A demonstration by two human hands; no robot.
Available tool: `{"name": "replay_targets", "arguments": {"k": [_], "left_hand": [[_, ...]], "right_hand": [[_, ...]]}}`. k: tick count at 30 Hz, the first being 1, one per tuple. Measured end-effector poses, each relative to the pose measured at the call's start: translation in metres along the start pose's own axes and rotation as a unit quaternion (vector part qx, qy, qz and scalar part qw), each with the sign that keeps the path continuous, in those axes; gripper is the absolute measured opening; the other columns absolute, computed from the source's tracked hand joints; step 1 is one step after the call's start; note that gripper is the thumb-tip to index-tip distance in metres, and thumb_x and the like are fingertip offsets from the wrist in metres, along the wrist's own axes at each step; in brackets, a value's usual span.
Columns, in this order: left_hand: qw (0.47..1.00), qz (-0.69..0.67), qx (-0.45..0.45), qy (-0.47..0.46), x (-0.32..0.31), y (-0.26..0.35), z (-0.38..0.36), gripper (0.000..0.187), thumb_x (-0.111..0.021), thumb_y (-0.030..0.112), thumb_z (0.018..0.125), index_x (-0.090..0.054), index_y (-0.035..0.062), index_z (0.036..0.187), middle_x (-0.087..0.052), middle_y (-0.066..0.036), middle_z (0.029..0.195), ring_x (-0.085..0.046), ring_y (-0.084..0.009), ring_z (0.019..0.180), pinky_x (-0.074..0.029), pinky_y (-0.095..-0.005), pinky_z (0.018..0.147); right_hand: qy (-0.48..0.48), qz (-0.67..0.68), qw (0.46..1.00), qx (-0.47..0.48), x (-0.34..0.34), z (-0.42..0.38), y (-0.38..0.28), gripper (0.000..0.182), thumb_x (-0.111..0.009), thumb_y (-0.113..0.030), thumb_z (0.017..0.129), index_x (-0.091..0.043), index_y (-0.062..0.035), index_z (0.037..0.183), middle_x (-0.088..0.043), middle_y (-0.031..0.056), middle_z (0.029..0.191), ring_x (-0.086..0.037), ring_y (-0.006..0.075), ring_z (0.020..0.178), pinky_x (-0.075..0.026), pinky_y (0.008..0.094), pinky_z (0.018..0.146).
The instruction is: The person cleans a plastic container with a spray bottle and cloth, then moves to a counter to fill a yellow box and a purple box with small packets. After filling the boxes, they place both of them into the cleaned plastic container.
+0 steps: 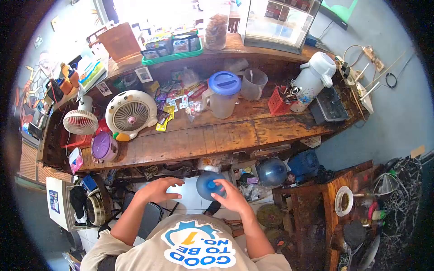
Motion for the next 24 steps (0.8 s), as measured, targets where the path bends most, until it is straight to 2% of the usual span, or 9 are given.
{"name": "replay_targets", "arguments": {"k": [9, 11, 13, 16, 18, 19, 21, 22, 24], "left_hand": [[0.998, -0.045, 0.03, 0.034, 0.023, 0.016, 0.052, 0.058, -0.077, 0.031, 0.089, -0.058, 0.0048, 0.137, -0.064, -0.015, 0.134, -0.065, -0.0301, 0.116, -0.051, -0.0425, 0.1], [0.983, -0.145, 0.025, 0.107, 0.035, -0.001, 0.065, 0.059, -0.079, 0.026, 0.089, -0.057, 0.0059, 0.139, -0.064, -0.014, 0.134, -0.066, -0.0284, 0.114, -0.052, -0.0411, 0.098], [0.976, -0.167, 0.036, 0.136, 0.046, -0.018, 0.08, 0.06, -0.078, 0.023, 0.09, -0.053, 0.0058, 0.142, -0.062, -0.012, 0.136, -0.064, -0.0247, 0.117, -0.051, -0.0404, 0.1], [0.941, -0.262, -0.008, 0.216, 0.069, -0.054, 0.106, 0.061, -0.076, 0.022, 0.092, -0.049, 0.0067, 0.145, -0.061, -0.013, 0.137, -0.062, -0.0229, 0.118, -0.051, -0.0391, 0.1], [0.869, -0.403, 0.0, 0.287, 0.091, -0.09, 0.124, 0.062, -0.075, 0.023, 0.093, -0.046, 0.0073, 0.146, -0.06, -0.013, 0.135, -0.061, -0.0219, 0.117, -0.051, -0.0374, 0.1], [0.867, -0.408, 0.002, 0.286, 0.1, -0.102, 0.14, 0.062, -0.075, 0.023, 0.093, -0.046, 0.0073, 0.146, -0.06, -0.013, 0.135, -0.061, -0.0219, 0.117, -0.051, -0.0374, 0.1], [0.807, -0.429, 0.024, 0.405, 0.138, -0.134, 0.16, 0.069, -0.073, 0.025, 0.095, -0.038, 0.0091, 0.152, -0.053, -0.014, 0.143, -0.06, -0.0236, 0.121, -0.051, -0.0392, 0.098], [0.807, -0.433, 0.025, 0.401, 0.155, -0.138, 0.175, 0.069, -0.073, 0.025, 0.095, -0.038, 0.0091, 0.152, -0.053, -0.014, 0.143, -0.06, -0.0236, 0.121, -0.051, -0.0392, 0.098], [0.646, -0.608, 0.015, 0.461, 0.184, -0.157, 0.199, 0.078, -0.073, 0.028, 0.095, -0.026, 0.0115, 0.157, -0.047, -0.015, 0.148, -0.059, -0.0259, 0.122, -0.052, -0.0404, 0.095]], "right_hand": [[0.05, 0.056, 0.997, 0.005, 0.034, 0.045, 0.002, 0.062, -0.078, -0.021, 0.089, -0.049, -0.0106, 0.143, -0.059, 0.009, 0.137, -0.063, 0.022, 0.11, -0.051, 0.0379, 0.09], [0.088, 0.063, 0.994, 0.027, 0.037, 0.058, 0.007, 0.063, -0.077, -0.023, 0.09, -0.049, -0.0123, 0.144, -0.058, 0.011, 0.134, -0.062, 0.0236, 0.11, -0.053, 0.0384, 0.088], [0.094, 0.078, 0.992, 0.022, 0.037, 0.07, 0.006, 0.064, -0.078, -0.023, 0.089, -0.048, -0.0117, 0.145, -0.058, 0.0111, 0.135, -0.063, 0.0238, 0.111, -0.053, 0.038, 0.088], [0.099, 0.086, 0.991, 0.02, 0.037, 0.089, -0.002, 0.065, -0.078, -0.023, 0.089, -0.047, -0.0104, 0.146, -0.057, 0.0112, 0.137, -0.063, 0.0236, 0.111, -0.053, 0.037, 0.088], [0.098, 0.081, 0.992, 0.019, 0.038, 0.1, -0.011, 0.066, -0.078, -0.023, 0.089, -0.047, -0.0096, 0.146, -0.057, 0.0112, 0.137, -0.063, 0.0232, 0.111, -0.052, 0.0364, 0.087], [0.098, 0.076, 0.992, 0.015, 0.038, 0.105, -0.018, 0.066, -0.078, -0.023, 0.089, -0.047, -0.0095, 0.146, -0.057, 0.0113, 0.138, -0.063, 0.0227, 0.11, -0.052, 0.0362, 0.088], [0.099, 0.07, 0.993, 0.007, 0.035, 0.117, -0.029, 0.066, -0.078, -0.023, 0.089, -0.047, -0.0094, 0.146, -0.057, 0.0113, 0.138, -0.063, 0.0222, 0.11, -0.052, 0.0361, 0.088], [0.092, 0.065, 0.994, 0.002, 0.033, 0.123, -0.034, 0.067, -0.077, -0.021, 0.09, -0.045, -0.0091, 0.147, -0.054, 0.0106, 0.143, -0.062, 0.0218, 0.112, -0.051, 0.036, 0.09], [0.087, 0.056, 0.995, -0.007, 0.028, 0.135, -0.044, 0.067, -0.077, -0.02, 0.09, -0.043, -0.0088, 0.148, -0.052, 0.0099, 0.147, -0.062, 0.0214, 0.114, -0.051, 0.036, 0.092]]}}
Point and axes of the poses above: each hand's wrist, its own z-axis towards the middle knuckle, its own x-axis out of the back of the hand, y = z × x, the point moved 8 cm from there along z, towards the middle knuckle
